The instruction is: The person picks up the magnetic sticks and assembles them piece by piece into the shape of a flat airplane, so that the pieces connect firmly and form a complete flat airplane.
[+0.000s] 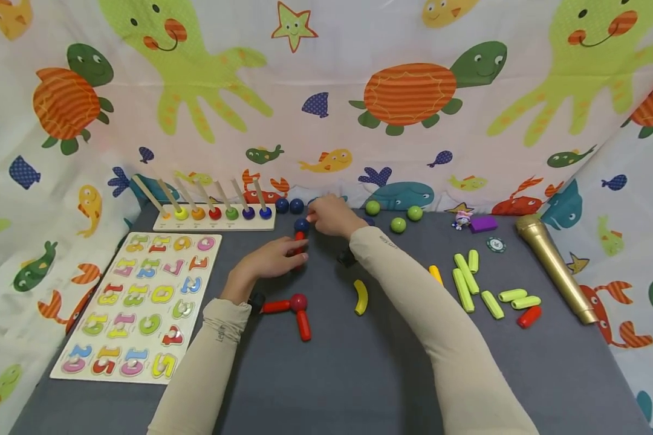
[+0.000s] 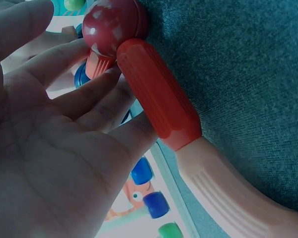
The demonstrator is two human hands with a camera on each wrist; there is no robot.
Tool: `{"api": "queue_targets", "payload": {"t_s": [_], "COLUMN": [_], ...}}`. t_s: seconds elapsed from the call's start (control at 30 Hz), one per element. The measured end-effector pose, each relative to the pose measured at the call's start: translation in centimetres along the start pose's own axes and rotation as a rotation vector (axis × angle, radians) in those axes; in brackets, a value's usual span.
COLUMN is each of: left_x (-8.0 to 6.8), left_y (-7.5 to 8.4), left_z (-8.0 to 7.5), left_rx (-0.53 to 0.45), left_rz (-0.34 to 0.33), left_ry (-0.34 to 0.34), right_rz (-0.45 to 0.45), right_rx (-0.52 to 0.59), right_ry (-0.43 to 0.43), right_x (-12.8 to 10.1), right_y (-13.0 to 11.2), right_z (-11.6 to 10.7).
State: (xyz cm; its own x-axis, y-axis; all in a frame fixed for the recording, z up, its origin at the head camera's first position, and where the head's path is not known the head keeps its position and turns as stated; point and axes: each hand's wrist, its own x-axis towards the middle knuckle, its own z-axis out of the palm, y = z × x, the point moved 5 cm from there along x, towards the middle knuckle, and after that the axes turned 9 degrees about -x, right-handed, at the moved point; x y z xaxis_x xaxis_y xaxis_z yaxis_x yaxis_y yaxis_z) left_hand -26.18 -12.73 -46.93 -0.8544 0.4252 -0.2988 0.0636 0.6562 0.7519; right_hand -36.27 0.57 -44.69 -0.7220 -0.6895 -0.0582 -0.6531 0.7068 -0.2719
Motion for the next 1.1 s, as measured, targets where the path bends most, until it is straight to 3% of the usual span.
{"api": "queue_targets", "payload": {"t_s": [0.13, 0.17, 0.37, 0.4, 0.57, 0.77, 1.0, 1.1], "left_x": [0.5, 1.4, 1.6, 0.8, 1.4, 4.2, 7.9, 8.9], "left_y": [0.4, -0.6, -0.3, 0.7, 0.7, 1.3, 1.9, 1.9], "left_z": [0.0, 0.2, -0.4, -0.9, -2.2, -3.0, -1.1, -1.1], "left_rx": [-0.008, -0.018, 0.02, 0.039, 0.066, 0.092, 0.315, 0.344], "left_rz": [0.017, 0.041, 0.059, 0.033, -0.033, -0.154, -0.201, -0.204], "left_ry": [-0.018, -0.017, -0.004, 0.001, 0.09, 0.286, 0.302, 0.353], "right_rz": [-0.005, -0.001, 0.008, 0.013, 0.114, 0.192, 0.145, 0.134], "right_rx": [-0.089, -0.096, -0.089, -0.092, -0.122, -0.128, -0.284, -0.333], "right_ry": [0.017, 0.021, 0.071, 0.088, 0.143, 0.102, 0.115, 0.093], "right_x": [0.1, 0.0, -1.1, -1.3, -2.7, -3.5, -3.3, -3.5], "right_y": [0.2, 0.3, 1.5, 1.9, 4.3, 6.2, 6.0, 6.0], "right_z": [-0.2, -0.2, -0.6, -0.8, -1.6, -0.4, 0.9, 0.6]}}
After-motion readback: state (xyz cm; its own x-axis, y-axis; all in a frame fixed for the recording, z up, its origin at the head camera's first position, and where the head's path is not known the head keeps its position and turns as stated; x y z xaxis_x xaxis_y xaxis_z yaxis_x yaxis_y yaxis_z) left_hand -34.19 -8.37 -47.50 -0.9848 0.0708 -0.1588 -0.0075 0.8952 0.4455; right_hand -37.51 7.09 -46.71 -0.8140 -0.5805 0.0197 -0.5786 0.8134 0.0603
